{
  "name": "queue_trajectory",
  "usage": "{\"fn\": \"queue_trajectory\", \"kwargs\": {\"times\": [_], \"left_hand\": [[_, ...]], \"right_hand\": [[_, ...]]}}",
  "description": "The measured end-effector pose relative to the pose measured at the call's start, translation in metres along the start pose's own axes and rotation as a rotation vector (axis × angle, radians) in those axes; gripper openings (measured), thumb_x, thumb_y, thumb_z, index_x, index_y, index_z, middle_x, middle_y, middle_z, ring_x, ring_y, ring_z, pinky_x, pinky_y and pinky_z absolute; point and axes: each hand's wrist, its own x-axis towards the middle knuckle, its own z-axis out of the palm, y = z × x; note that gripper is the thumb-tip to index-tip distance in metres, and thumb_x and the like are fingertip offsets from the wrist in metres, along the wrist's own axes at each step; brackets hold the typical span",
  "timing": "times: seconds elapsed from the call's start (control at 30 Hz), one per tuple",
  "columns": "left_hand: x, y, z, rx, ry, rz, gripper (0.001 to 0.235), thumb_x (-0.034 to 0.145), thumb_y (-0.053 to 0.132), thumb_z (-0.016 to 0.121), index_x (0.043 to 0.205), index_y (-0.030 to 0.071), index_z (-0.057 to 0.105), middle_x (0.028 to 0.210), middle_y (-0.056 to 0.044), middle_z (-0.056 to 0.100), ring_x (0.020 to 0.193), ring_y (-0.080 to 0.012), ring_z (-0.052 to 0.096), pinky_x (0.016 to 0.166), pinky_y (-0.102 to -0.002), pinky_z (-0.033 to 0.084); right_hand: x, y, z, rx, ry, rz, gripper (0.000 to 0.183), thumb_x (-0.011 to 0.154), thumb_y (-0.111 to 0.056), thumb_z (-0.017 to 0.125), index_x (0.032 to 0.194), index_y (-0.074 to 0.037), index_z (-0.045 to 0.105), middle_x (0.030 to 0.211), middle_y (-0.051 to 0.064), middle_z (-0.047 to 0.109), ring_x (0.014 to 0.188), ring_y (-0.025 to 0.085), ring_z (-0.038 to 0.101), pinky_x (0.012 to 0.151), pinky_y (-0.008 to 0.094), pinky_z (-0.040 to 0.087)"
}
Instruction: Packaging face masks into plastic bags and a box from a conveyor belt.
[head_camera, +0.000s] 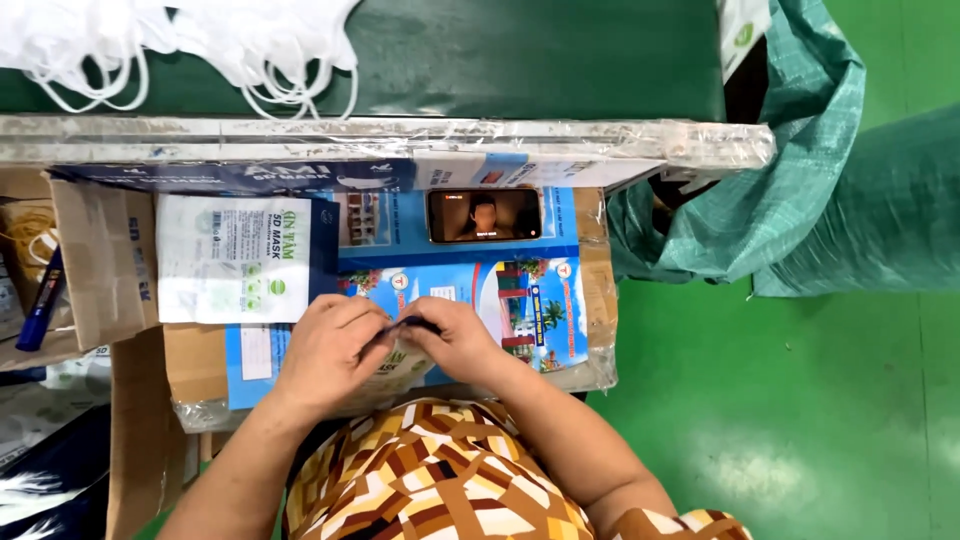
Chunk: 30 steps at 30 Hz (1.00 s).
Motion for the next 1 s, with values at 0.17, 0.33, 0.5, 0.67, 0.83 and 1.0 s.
{"fn": "queue_trajectory", "kwargs": {"times": [0.17, 0.33, 0.5, 0.67, 0.83, 1.0], "left_hand": [[0.002, 0.007, -0.005, 0.019, 0.032, -0.046, 0.014, 0.079, 0.016, 0.075, 0.090, 0.008, 0.071, 0.092, -0.005, 0.070, 0.087, -0.0309, 0.064, 0.081, -0.043, 0.047], [-0.001, 0.006, 0.001, 0.006, 0.012, -0.004, 0.014, 0.081, 0.014, 0.073, 0.090, 0.005, 0.069, 0.094, -0.007, 0.070, 0.089, -0.0306, 0.065, 0.084, -0.044, 0.048], [-0.007, 0.001, 0.002, -0.027, 0.125, -0.058, 0.013, 0.079, 0.013, 0.073, 0.089, 0.005, 0.070, 0.093, -0.010, 0.069, 0.090, -0.0333, 0.063, 0.081, -0.044, 0.049], [0.006, 0.005, -0.009, -0.106, 0.123, -0.178, 0.009, 0.082, 0.011, 0.076, 0.087, 0.005, 0.072, 0.088, -0.008, 0.070, 0.086, -0.0311, 0.064, 0.078, -0.041, 0.049], [0.037, -0.003, -0.014, -0.198, 0.120, -0.097, 0.011, 0.084, 0.010, 0.073, 0.094, 0.006, 0.074, 0.096, -0.008, 0.071, 0.093, -0.0297, 0.067, 0.083, -0.039, 0.051], [0.075, 0.009, -0.022, -0.399, 0.136, -0.124, 0.008, 0.091, 0.013, 0.072, 0.096, 0.007, 0.071, 0.099, -0.007, 0.070, 0.092, -0.0247, 0.070, 0.080, -0.034, 0.056]], "right_hand": [[0.003, -0.017, -0.009, -0.051, 0.025, -0.124, 0.014, 0.094, -0.005, 0.067, 0.108, -0.004, 0.066, 0.106, 0.012, 0.069, 0.097, 0.028, 0.069, 0.084, 0.035, 0.056], [0.002, -0.016, -0.006, -0.137, 0.017, -0.061, 0.011, 0.094, -0.007, 0.068, 0.105, -0.006, 0.068, 0.098, 0.012, 0.069, 0.092, 0.032, 0.069, 0.080, 0.037, 0.055], [0.003, -0.014, -0.027, -0.279, -0.133, 0.093, 0.017, 0.095, -0.020, 0.074, 0.092, -0.004, 0.067, 0.086, 0.015, 0.065, 0.082, 0.035, 0.064, 0.070, 0.042, 0.049], [-0.003, -0.009, -0.037, -0.265, -0.099, -0.030, 0.017, 0.094, -0.020, 0.072, 0.092, -0.005, 0.064, 0.084, 0.014, 0.062, 0.080, 0.033, 0.063, 0.070, 0.041, 0.049], [-0.014, 0.000, -0.071, -0.193, 0.062, -0.012, 0.011, 0.092, -0.012, 0.067, 0.099, -0.003, 0.067, 0.086, 0.013, 0.064, 0.078, 0.028, 0.063, 0.070, 0.037, 0.051], [-0.025, 0.014, -0.088, -0.067, 0.120, 0.119, 0.015, 0.098, -0.014, 0.067, 0.093, 0.000, 0.063, 0.076, 0.009, 0.056, 0.071, 0.020, 0.054, 0.066, 0.034, 0.047]]}}
